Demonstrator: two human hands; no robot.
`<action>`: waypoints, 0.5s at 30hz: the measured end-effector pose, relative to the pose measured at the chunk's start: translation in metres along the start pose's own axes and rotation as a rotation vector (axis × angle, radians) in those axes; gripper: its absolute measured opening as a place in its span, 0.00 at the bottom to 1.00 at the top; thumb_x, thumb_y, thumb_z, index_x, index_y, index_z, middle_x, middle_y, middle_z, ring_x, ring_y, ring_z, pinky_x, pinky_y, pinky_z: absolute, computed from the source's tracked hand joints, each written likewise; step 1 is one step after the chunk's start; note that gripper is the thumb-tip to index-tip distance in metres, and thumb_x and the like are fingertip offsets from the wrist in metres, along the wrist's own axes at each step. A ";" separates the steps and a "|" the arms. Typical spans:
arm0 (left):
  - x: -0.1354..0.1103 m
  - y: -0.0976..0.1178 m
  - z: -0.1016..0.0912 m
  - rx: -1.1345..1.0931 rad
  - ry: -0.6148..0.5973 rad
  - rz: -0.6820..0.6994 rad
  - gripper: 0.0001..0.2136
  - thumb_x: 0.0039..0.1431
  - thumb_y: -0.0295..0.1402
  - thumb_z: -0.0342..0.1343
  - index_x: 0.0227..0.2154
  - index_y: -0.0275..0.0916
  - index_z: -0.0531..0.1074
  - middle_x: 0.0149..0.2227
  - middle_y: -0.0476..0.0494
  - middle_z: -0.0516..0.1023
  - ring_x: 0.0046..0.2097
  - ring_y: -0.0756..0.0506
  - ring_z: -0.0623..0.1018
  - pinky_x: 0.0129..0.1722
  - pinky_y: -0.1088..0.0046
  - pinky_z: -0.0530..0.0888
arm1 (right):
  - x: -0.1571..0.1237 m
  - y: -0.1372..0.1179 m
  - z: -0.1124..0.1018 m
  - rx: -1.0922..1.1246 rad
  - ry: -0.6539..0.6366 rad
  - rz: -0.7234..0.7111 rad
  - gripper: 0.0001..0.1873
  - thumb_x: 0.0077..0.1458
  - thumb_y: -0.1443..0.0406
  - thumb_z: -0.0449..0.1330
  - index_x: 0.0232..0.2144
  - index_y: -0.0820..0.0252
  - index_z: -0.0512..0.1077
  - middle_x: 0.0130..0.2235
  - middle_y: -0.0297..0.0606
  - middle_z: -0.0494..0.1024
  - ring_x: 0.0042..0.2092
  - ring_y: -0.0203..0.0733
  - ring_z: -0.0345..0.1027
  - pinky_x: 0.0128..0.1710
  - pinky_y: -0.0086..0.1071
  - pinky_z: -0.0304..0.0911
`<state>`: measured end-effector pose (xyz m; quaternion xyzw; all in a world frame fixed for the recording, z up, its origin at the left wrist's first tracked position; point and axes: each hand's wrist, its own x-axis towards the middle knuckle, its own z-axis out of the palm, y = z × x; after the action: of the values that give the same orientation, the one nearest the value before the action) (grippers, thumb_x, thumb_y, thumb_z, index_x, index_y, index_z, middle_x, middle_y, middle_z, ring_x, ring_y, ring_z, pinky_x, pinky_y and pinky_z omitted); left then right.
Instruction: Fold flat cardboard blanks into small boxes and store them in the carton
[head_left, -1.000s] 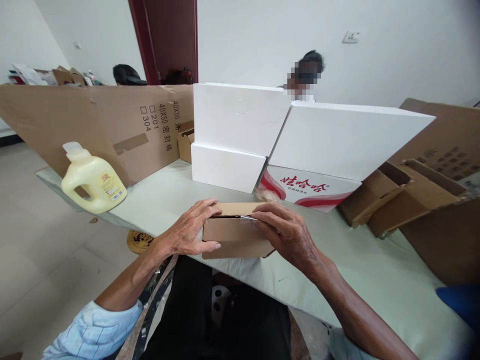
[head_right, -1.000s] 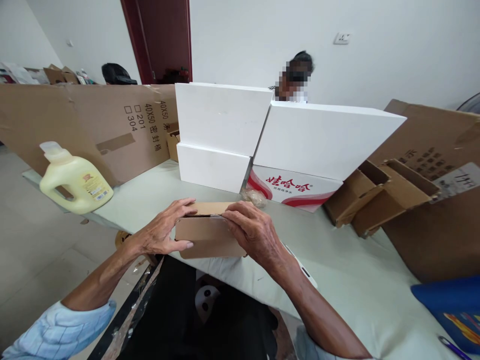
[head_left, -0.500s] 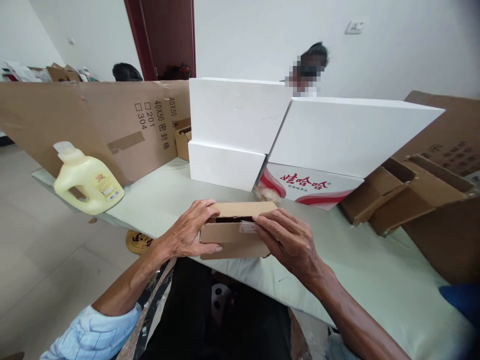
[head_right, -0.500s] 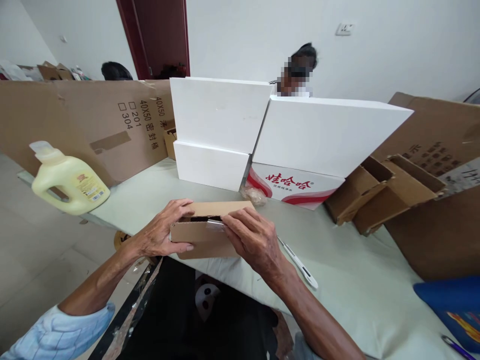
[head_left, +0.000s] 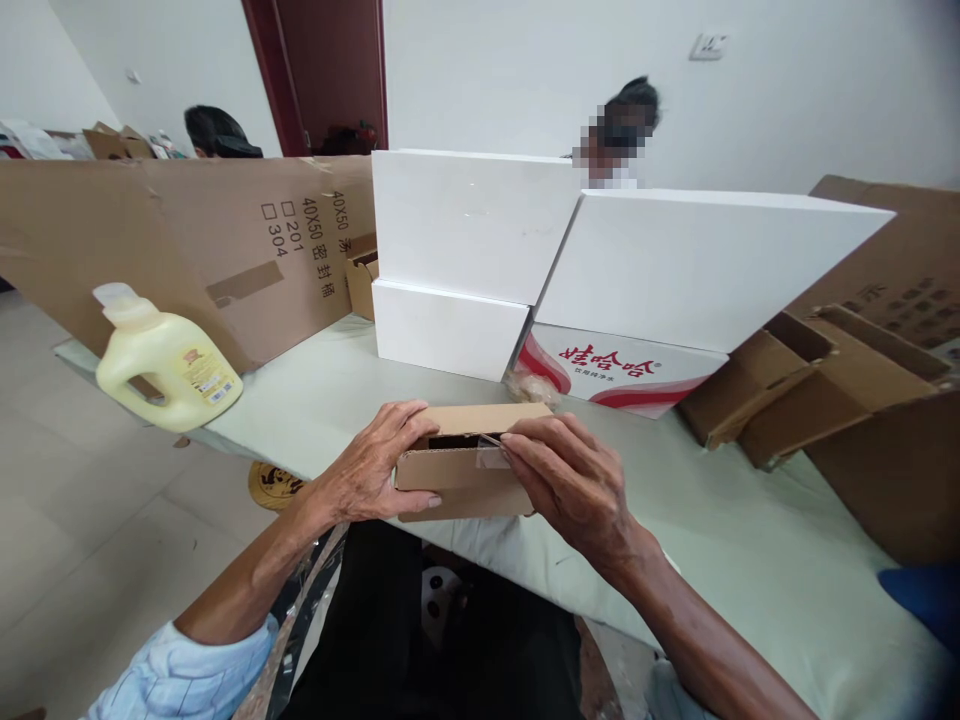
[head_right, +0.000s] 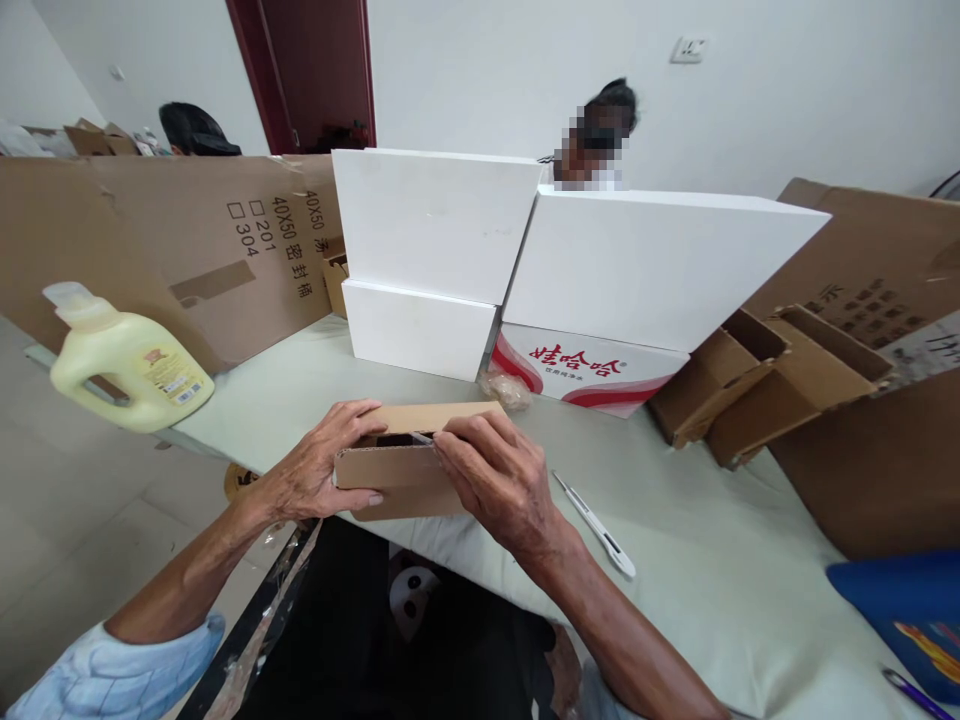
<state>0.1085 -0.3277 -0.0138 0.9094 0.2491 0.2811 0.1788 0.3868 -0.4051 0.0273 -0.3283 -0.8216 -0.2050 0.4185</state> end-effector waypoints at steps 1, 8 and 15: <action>-0.001 -0.001 0.001 0.000 0.000 0.004 0.34 0.60 0.46 0.71 0.65 0.46 0.65 0.72 0.29 0.63 0.71 0.28 0.66 0.67 0.40 0.71 | -0.001 -0.001 0.000 -0.004 0.004 -0.003 0.13 0.64 0.79 0.64 0.46 0.60 0.73 0.40 0.44 0.80 0.38 0.44 0.69 0.39 0.39 0.66; -0.005 -0.004 0.008 0.014 0.043 0.046 0.33 0.65 0.48 0.67 0.68 0.47 0.62 0.73 0.29 0.62 0.72 0.28 0.64 0.68 0.39 0.70 | -0.013 -0.020 -0.006 0.012 -0.031 -0.020 0.15 0.63 0.81 0.62 0.49 0.63 0.73 0.40 0.46 0.80 0.37 0.43 0.69 0.36 0.37 0.66; -0.007 0.004 0.007 0.035 0.048 0.074 0.32 0.65 0.47 0.67 0.67 0.46 0.64 0.73 0.29 0.63 0.72 0.28 0.66 0.68 0.41 0.70 | -0.030 -0.044 -0.019 0.042 -0.041 -0.008 0.12 0.67 0.78 0.57 0.49 0.67 0.75 0.41 0.47 0.81 0.39 0.44 0.71 0.37 0.37 0.69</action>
<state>0.1089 -0.3361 -0.0207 0.9138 0.2245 0.3051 0.1464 0.3792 -0.4589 0.0108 -0.3205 -0.8355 -0.1824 0.4074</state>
